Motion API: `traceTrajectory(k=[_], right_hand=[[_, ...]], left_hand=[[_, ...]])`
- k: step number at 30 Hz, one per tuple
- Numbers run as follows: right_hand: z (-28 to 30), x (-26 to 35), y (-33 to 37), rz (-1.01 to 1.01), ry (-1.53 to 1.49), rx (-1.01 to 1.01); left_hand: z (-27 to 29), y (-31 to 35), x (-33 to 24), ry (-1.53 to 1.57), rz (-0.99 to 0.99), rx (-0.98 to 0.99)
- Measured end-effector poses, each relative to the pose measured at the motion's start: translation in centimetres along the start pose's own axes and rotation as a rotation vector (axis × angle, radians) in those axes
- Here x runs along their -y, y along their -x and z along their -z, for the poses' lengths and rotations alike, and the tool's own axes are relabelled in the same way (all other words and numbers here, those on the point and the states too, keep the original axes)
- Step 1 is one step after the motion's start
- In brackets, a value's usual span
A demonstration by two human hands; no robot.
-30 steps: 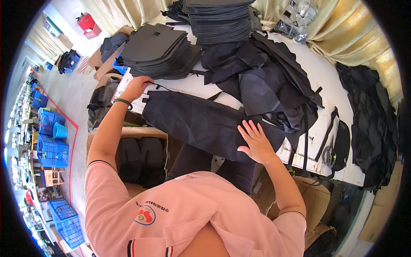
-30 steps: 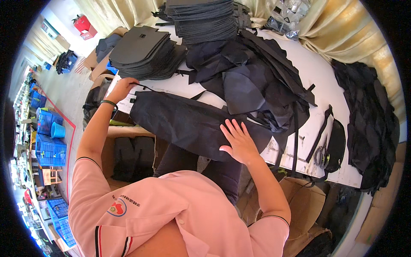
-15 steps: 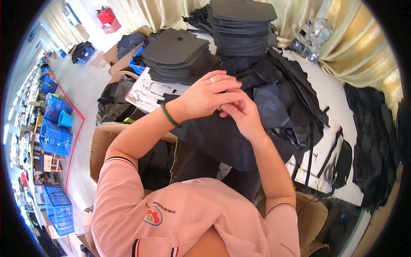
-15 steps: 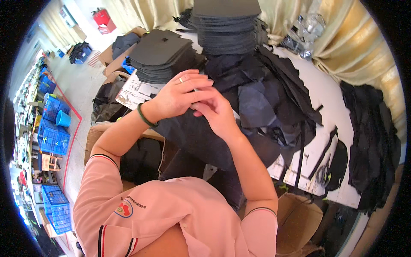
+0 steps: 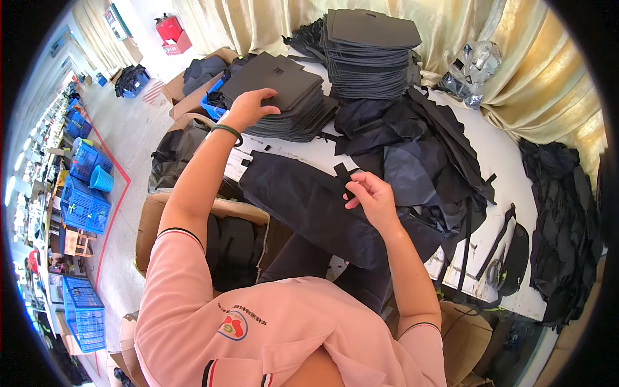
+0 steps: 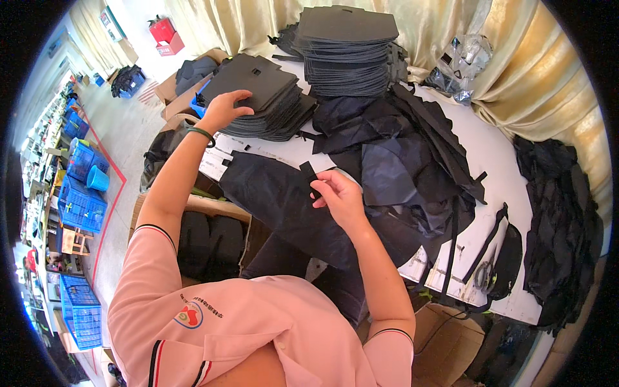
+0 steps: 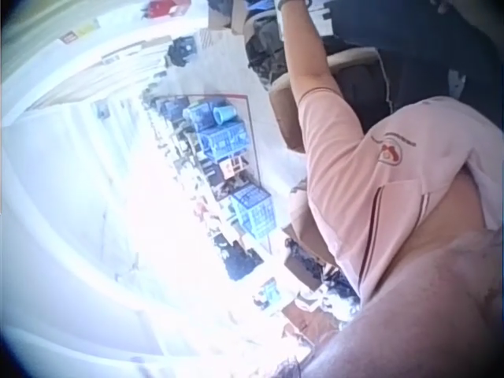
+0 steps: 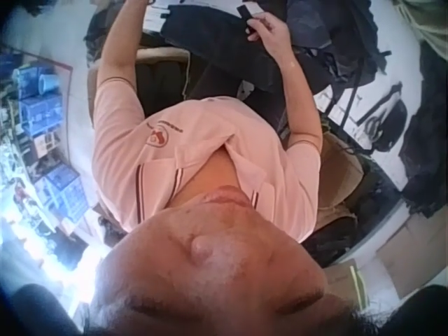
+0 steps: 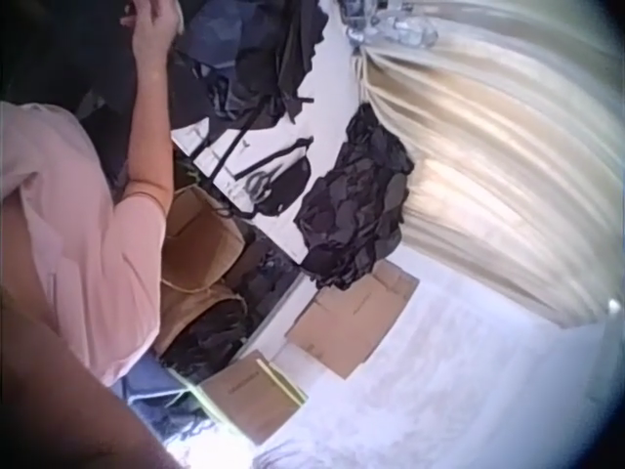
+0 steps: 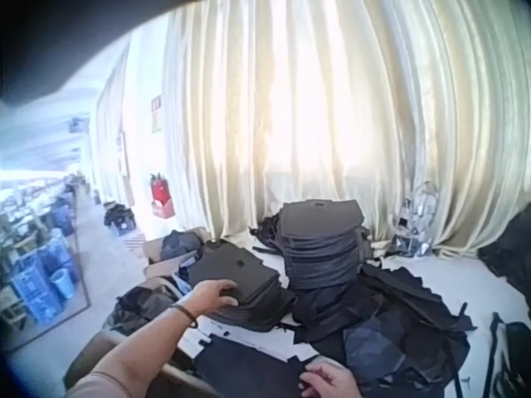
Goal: Inspecting black fabric bags and packing them into cardboard boxes.
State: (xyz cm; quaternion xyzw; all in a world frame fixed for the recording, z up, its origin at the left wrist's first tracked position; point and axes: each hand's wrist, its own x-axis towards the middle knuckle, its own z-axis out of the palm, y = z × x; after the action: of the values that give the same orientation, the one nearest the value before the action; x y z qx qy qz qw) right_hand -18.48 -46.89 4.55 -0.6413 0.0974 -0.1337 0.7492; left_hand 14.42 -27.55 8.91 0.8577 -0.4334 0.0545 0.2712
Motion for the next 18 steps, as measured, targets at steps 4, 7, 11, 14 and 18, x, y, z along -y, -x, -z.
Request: traceTrajectory(k=[4, 7, 11, 14, 18], right_hand=[[-0.6, -0.8, 0.1, -0.01, -0.013, -0.004], [-0.7, -1.7, 0.3, 0.007, -0.013, -0.023], [-1.1, -3.0, 0.4, 0.083, 0.019, -0.049], [-1.2, -4.4, 0.8, 0.095, 0.03, -0.085], [-1.1, -6.5, 1.8, 0.018, -0.03, -0.009]], left_hand=[[-0.7, 0.4, -1.4, -0.193, -0.056, 0.022], [-1.4, 0.7, -2.2, -0.219, -0.04, 0.0], [-2.6, 1.2, -1.2, -0.225, -0.05, -0.168], [-2.5, 1.3, -1.1, -0.159, -0.017, -0.202], [-2.4, 1.8, -1.3, -0.119, 0.043, -0.149]])
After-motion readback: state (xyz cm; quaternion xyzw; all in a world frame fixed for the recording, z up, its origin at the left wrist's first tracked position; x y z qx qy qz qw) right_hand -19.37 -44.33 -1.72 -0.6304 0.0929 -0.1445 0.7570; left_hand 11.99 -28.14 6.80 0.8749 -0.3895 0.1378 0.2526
